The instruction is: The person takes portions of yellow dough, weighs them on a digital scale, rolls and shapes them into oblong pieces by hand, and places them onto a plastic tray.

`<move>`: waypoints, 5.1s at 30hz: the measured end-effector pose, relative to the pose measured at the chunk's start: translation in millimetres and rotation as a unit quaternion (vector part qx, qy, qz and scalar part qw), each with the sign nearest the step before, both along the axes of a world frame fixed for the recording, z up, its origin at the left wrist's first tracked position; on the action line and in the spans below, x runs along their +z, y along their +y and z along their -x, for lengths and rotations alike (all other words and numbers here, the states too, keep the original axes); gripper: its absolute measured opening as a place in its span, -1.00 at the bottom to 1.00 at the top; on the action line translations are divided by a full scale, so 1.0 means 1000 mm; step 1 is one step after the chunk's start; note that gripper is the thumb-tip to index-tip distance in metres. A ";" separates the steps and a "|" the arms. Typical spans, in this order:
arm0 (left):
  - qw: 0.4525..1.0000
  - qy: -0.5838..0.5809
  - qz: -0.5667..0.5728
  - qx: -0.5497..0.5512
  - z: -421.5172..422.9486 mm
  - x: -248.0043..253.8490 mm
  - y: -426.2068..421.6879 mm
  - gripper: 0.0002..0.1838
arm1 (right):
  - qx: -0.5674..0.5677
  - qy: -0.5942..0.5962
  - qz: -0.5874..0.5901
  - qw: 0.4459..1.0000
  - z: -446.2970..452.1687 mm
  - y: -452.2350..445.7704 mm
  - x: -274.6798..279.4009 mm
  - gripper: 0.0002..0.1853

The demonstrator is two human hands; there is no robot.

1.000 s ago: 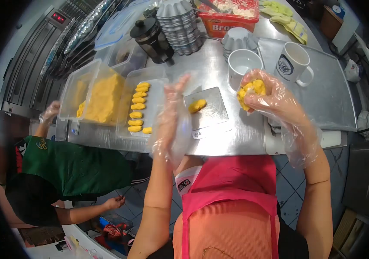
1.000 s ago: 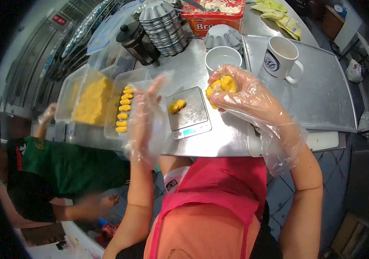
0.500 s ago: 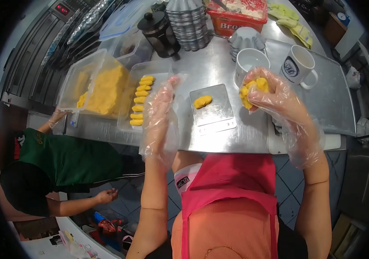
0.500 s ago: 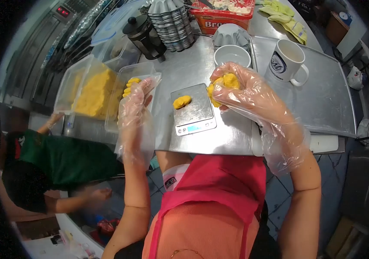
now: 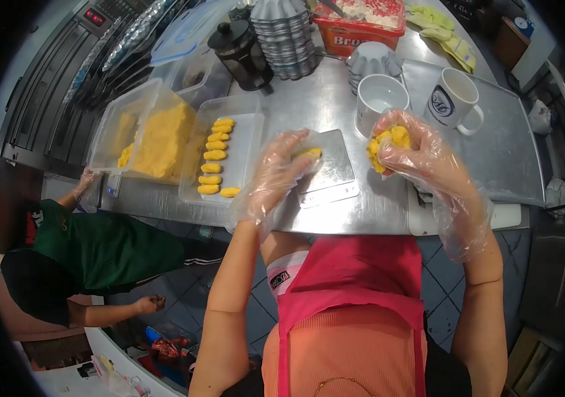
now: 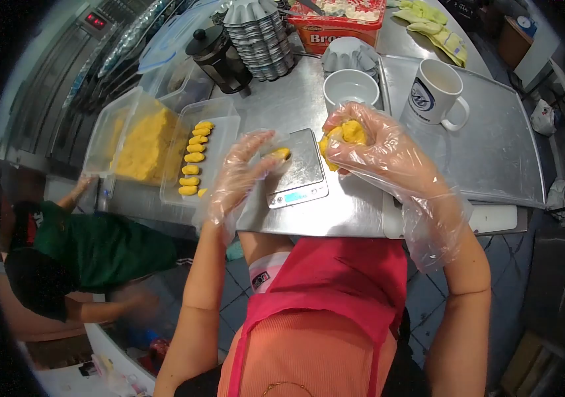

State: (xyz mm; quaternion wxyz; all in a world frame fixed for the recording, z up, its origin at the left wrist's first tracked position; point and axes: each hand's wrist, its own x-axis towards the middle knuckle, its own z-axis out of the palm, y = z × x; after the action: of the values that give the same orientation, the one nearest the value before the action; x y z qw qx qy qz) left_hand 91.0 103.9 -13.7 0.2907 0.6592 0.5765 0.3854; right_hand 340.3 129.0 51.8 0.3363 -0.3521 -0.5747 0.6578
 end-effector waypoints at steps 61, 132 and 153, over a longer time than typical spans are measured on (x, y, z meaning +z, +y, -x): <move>0.683 -0.721 0.075 0.086 0.081 0.030 -0.136 -0.63 | 0.254 -0.138 -0.673 0.681 0.245 0.009 0.080 -0.81; 0.605 -0.790 -0.030 0.093 0.009 0.009 -0.063 -0.29 | -0.019 -0.222 -0.396 0.891 0.132 -0.021 0.008 -0.73; 0.649 -0.752 -0.115 0.004 0.013 0.014 -0.059 -0.12 | 0.156 -0.112 -0.411 0.891 0.143 -0.047 -0.025 -0.56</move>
State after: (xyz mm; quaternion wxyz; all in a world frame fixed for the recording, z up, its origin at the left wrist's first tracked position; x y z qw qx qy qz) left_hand 77.8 44.8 0.3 0.5447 0.1693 0.1132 0.8135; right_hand 197.5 81.5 26.3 0.2777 -0.1597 -0.8750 0.3628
